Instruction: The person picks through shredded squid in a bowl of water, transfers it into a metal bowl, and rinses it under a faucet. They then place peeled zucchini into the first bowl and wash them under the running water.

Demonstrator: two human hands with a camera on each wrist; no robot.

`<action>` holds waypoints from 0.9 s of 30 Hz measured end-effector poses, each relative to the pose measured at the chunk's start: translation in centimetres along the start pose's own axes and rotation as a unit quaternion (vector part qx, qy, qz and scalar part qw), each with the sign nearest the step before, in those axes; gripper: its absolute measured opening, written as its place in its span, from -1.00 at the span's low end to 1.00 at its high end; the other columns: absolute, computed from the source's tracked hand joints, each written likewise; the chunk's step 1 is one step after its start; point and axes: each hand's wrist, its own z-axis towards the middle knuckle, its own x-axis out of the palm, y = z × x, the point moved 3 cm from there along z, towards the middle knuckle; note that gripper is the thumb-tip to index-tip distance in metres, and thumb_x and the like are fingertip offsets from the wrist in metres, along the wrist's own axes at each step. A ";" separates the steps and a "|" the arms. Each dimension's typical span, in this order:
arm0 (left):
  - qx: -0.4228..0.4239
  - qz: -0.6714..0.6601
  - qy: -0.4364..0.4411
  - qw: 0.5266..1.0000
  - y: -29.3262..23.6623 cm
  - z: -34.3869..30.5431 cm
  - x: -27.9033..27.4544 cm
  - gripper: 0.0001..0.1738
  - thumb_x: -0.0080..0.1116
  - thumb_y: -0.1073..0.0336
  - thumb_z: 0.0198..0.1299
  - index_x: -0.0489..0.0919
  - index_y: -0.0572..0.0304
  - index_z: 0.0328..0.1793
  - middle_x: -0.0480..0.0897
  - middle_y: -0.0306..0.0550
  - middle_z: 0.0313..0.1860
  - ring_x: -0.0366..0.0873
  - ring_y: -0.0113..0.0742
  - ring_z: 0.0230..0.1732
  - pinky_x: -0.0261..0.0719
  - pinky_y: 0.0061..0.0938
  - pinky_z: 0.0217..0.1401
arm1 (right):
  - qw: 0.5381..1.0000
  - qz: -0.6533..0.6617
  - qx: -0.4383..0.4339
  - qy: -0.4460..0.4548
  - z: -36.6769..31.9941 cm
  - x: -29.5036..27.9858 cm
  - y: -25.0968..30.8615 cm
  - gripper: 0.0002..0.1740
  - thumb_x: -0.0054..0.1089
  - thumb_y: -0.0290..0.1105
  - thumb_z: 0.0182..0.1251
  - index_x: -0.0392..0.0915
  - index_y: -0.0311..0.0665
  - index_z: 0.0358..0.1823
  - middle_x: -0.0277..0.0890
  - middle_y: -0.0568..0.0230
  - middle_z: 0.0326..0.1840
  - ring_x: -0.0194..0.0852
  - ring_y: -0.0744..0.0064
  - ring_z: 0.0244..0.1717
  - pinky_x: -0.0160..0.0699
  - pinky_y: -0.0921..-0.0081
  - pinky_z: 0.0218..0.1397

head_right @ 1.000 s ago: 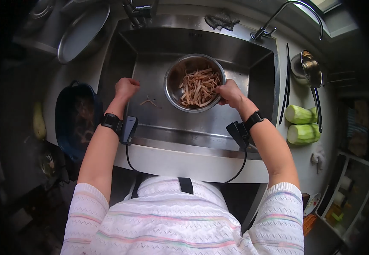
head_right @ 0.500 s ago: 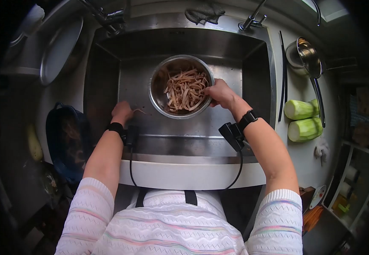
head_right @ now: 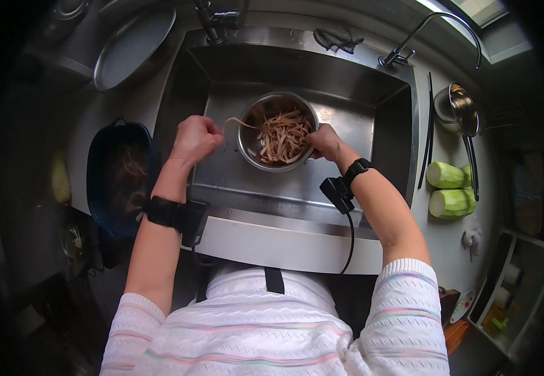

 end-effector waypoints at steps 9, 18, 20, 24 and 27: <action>0.161 -0.112 -0.096 0.976 -1.9 -8.9 -5.8 -0.62 0.23 0.37 -0.11 0.58 0.35 -0.10 0.62 0.00 -0.28 0.56 -0.30 -0.41 0.51 -0.50 -0.23 | 0.997 -0.045 0.035 0.061 1.3 1.1 -1.4 -0.66 0.17 -0.39 0.14 0.46 -0.34 -0.05 0.54 0.17 -0.31 0.54 0.36 -0.41 0.61 0.45 -0.45; 0.047 0.237 0.123 0.963 11.9 -6.2 -12.4 0.03 0.45 0.14 -0.33 0.19 0.01 0.38 0.05 0.18 0.42 0.00 0.12 0.42 0.10 -0.22 0.41 | 0.989 -0.143 0.045 -0.016 -2.5 0.2 2.0 -0.36 0.09 -0.37 0.22 0.11 -0.45 0.28 0.45 0.02 -0.04 0.55 0.18 -0.23 0.62 0.23 -0.32; 0.113 0.236 0.122 0.957 11.8 -6.4 -12.0 0.07 0.47 0.12 -0.37 0.18 0.03 0.38 0.08 0.21 0.40 0.02 0.18 0.40 0.12 -0.20 0.39 | 0.987 -0.148 0.053 -0.023 -3.4 0.4 3.0 -0.40 0.09 -0.37 0.22 0.16 -0.44 0.26 0.44 0.05 -0.01 0.55 0.21 -0.24 0.61 0.23 -0.32; 0.115 0.238 0.263 0.928 11.6 -8.1 -12.5 0.09 0.48 0.15 -0.41 0.17 0.09 0.37 0.24 0.26 0.22 0.24 0.23 0.20 0.25 -0.14 0.29 | 0.990 -0.130 0.045 -0.021 -5.2 2.0 4.8 -0.46 0.09 -0.38 0.19 0.26 -0.43 0.19 0.47 0.11 -0.08 0.56 0.29 -0.27 0.60 0.30 -0.35; 0.161 0.208 0.131 0.956 11.1 -8.5 -11.7 -0.03 0.48 0.20 -0.39 0.29 0.09 0.29 0.21 0.23 0.22 0.29 0.23 0.13 0.36 -0.13 0.20 | 0.990 -0.134 0.037 -0.009 -6.4 3.4 5.8 -0.50 0.10 -0.37 0.17 0.32 -0.42 0.15 0.51 0.16 -0.18 0.57 0.34 -0.31 0.59 0.34 -0.38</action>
